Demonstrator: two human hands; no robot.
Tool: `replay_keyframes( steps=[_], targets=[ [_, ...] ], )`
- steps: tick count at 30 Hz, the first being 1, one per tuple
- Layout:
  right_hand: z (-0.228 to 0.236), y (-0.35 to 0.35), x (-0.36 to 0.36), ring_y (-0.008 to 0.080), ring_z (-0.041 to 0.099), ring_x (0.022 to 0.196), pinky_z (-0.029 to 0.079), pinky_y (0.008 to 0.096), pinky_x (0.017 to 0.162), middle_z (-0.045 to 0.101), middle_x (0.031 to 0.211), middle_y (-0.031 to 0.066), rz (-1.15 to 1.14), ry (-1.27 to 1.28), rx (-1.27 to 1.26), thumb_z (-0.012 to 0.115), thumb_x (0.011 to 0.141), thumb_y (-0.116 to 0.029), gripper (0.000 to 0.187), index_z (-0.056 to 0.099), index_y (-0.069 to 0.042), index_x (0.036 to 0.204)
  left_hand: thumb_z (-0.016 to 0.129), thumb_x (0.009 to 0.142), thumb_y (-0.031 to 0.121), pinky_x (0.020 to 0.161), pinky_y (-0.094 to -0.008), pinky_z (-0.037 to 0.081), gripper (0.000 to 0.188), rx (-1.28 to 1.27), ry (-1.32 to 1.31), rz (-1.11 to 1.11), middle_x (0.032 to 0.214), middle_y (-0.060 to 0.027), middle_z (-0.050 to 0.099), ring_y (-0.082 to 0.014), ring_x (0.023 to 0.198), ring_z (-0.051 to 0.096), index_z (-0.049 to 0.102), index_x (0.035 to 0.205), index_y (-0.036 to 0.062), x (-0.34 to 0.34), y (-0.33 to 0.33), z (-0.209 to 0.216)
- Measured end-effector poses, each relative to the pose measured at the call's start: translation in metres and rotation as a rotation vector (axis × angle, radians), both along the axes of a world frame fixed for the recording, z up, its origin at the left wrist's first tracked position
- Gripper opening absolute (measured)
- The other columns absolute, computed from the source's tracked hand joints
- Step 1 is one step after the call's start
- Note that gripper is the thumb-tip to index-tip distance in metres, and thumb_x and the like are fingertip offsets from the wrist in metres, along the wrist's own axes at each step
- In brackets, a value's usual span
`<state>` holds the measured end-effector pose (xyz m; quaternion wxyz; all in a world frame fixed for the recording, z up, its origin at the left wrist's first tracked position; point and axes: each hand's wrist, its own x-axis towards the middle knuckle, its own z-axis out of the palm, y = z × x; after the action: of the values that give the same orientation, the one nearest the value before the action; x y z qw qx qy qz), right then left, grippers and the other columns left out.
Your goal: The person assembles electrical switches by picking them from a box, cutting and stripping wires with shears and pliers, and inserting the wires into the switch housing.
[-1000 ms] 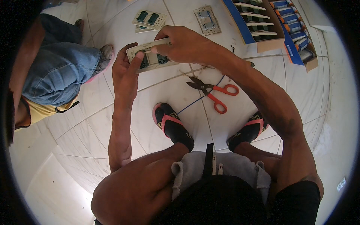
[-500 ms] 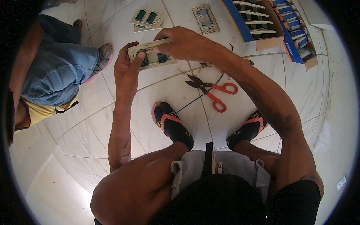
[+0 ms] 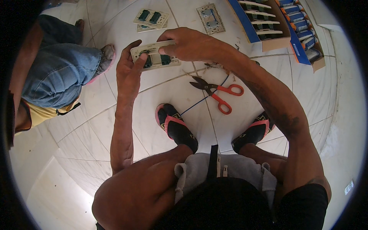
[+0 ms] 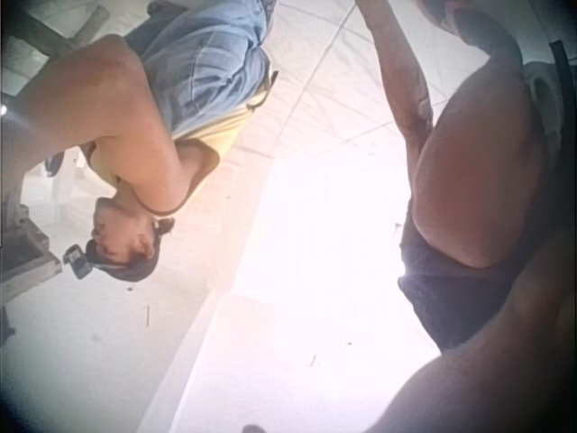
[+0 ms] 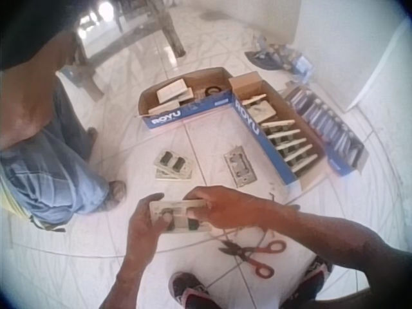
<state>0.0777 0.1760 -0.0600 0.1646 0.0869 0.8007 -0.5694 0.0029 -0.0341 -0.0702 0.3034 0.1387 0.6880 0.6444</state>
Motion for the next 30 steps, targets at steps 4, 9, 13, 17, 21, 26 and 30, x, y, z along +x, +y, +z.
replay_keyframes(
  steps=[4,9,13,17,21,26,30],
  targets=[
    [0.013,-0.006,0.002,0.0146,0.058,0.069,0.049,0.032,0.063,0.066,0.088,0.0098,-0.043,-0.019,-0.009,0.061,0.097,-0.027,0.036,0.06,-0.006,0.126,0.069,0.093,0.015,0.087,-0.0286,0.052,0.051,0.005,0.009,0.017,0.109,-0.0125,0.065,-0.0145,0.099,0.062,0.047,0.133,-0.006,0.001,0.0,0.001],
    [0.015,-0.01,0.007,0.0119,0.054,0.062,0.047,0.0294,0.055,0.062,0.083,0.0078,-0.07,-0.002,0.011,0.06,0.097,-0.025,0.036,0.058,-0.008,0.128,0.068,0.094,0.013,0.088,-0.0288,0.052,0.048,0.033,-0.016,0.002,0.11,-0.0116,0.065,-0.0143,0.1,0.062,0.047,0.133,-0.0056,0.002,-0.001,0.004],
    [0.01,-0.008,0.004,0.012,0.055,0.064,0.047,0.029,0.054,0.063,0.085,0.0084,-0.048,0.029,-0.003,0.06,0.097,-0.025,0.037,0.056,-0.008,0.13,0.066,0.094,0.01,0.09,-0.0289,0.051,0.047,0.056,-0.041,-0.027,0.111,-0.0111,0.065,-0.014,0.102,0.062,0.047,0.135,-0.0047,0.0,-0.002,0.008],
    [0.026,-0.005,0.004,0.0144,0.057,0.069,0.049,0.0308,0.06,0.065,0.092,0.0091,-0.029,-0.054,-0.009,0.062,0.096,-0.025,0.037,0.058,-0.007,0.129,0.065,0.094,0.008,0.092,-0.029,0.051,0.048,0.091,-0.082,-0.034,0.112,-0.0108,0.066,-0.0142,0.104,0.061,0.046,0.137,-0.0032,-0.003,-0.007,0.009],
    [0.011,0.006,0.005,0.0177,0.061,0.081,0.05,0.0328,0.072,0.068,0.101,0.0107,0.04,0.071,-0.013,0.065,0.093,-0.025,0.04,0.059,-0.006,0.128,0.065,0.094,0.006,0.091,-0.0288,0.05,0.048,0.069,-0.071,-0.049,0.112,-0.0106,0.066,-0.0141,0.104,0.061,0.046,0.138,-0.003,-0.002,-0.003,0.014],
    [0.02,0.014,0.002,0.0206,0.065,0.093,0.05,0.0342,0.078,0.068,0.108,0.0162,0.112,0.001,-0.032,0.069,0.091,-0.027,0.045,0.058,-0.003,0.127,0.066,0.093,0.006,0.09,-0.0273,0.05,0.049,0.007,0.03,-0.063,0.111,-0.0103,0.065,-0.0132,0.104,0.06,0.046,0.138,-0.003,0.003,0.005,0.015],
    [0.018,0.02,0.005,0.0246,0.067,0.089,0.051,0.0357,0.077,0.068,0.103,0.0179,0.169,0.111,0.013,0.07,0.09,-0.028,0.046,0.058,0.001,0.124,0.067,0.091,0.005,0.09,-0.0271,0.05,0.052,0.045,0.032,-0.093,0.115,-0.0113,0.064,-0.0144,0.105,0.06,0.046,0.138,-0.0033,0.005,0.006,0.019]
  ],
)
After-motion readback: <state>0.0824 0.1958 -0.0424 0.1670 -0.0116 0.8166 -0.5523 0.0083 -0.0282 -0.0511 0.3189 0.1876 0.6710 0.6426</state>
